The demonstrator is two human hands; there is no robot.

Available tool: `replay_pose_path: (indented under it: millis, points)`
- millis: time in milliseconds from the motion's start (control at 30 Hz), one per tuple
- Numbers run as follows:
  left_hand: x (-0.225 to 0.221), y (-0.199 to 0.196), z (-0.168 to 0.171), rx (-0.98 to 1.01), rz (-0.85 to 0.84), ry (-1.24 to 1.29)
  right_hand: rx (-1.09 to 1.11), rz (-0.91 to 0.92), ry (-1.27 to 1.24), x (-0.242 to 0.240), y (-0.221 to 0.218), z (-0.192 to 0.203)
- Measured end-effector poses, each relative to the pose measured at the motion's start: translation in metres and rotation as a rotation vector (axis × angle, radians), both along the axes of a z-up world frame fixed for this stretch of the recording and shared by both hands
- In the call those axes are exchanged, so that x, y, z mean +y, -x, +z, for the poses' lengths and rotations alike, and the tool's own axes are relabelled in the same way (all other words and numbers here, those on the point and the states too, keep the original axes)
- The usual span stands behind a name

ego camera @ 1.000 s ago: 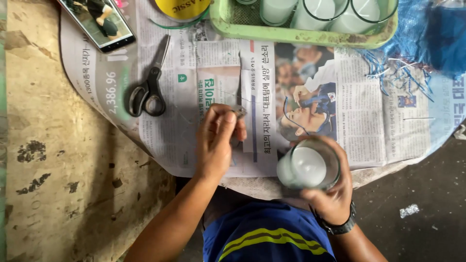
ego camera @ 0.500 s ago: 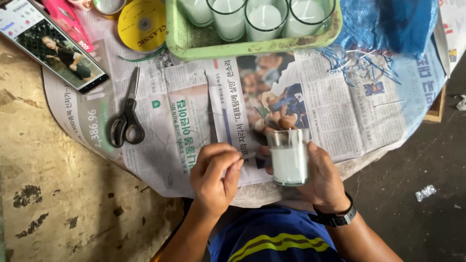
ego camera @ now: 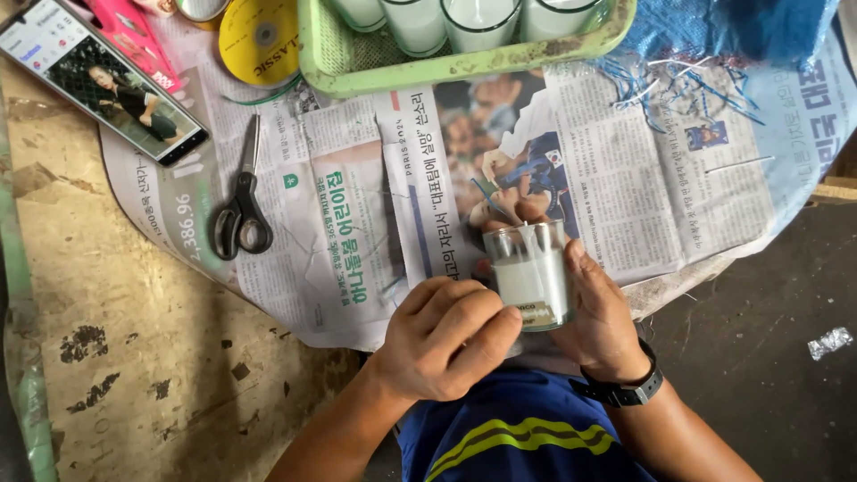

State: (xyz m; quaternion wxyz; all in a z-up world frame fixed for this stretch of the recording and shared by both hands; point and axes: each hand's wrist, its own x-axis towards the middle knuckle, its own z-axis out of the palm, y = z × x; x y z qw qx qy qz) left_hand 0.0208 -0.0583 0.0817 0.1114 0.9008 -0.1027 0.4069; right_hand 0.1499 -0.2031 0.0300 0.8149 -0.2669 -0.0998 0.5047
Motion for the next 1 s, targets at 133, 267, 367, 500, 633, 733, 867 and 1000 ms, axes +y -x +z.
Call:
replay_pose_path:
  millis: [133, 267, 367, 500, 633, 733, 867, 1000]
  points:
    - [-0.004, 0.0, 0.0, 0.016, -0.005, -0.071, -0.048, -0.001, 0.033, -0.003, -0.001, 0.0]
    - [0.001, -0.001, -0.007, 0.0, 0.057, -0.141, 0.009, 0.019, -0.025, -0.003, 0.003, -0.004]
    - [0.003, -0.002, -0.006, -0.014, 0.065, -0.163, 0.018, 0.018, -0.033, -0.003, 0.004, -0.001]
    - [0.014, -0.001, -0.043, -0.04, 0.111, -0.252, -0.098, -0.04, 0.112, -0.003, 0.004, -0.008]
    - [0.024, -0.005, -0.017, -0.065, 0.12, -0.215, -0.135, -0.023, 0.053, 0.0, 0.003, -0.003]
    - [0.022, -0.006, -0.012, -0.042, 0.058, -0.202, -0.145, -0.012, 0.083, 0.0, 0.002, -0.003]
    - [0.022, -0.002, -0.036, -0.075, 0.098, -0.159, -0.1, -0.023, 0.078, -0.001, 0.002, -0.004]
    - [0.012, -0.005, -0.047, -0.073, 0.086, -0.158, -0.087, -0.011, 0.084, 0.0, 0.003, -0.001]
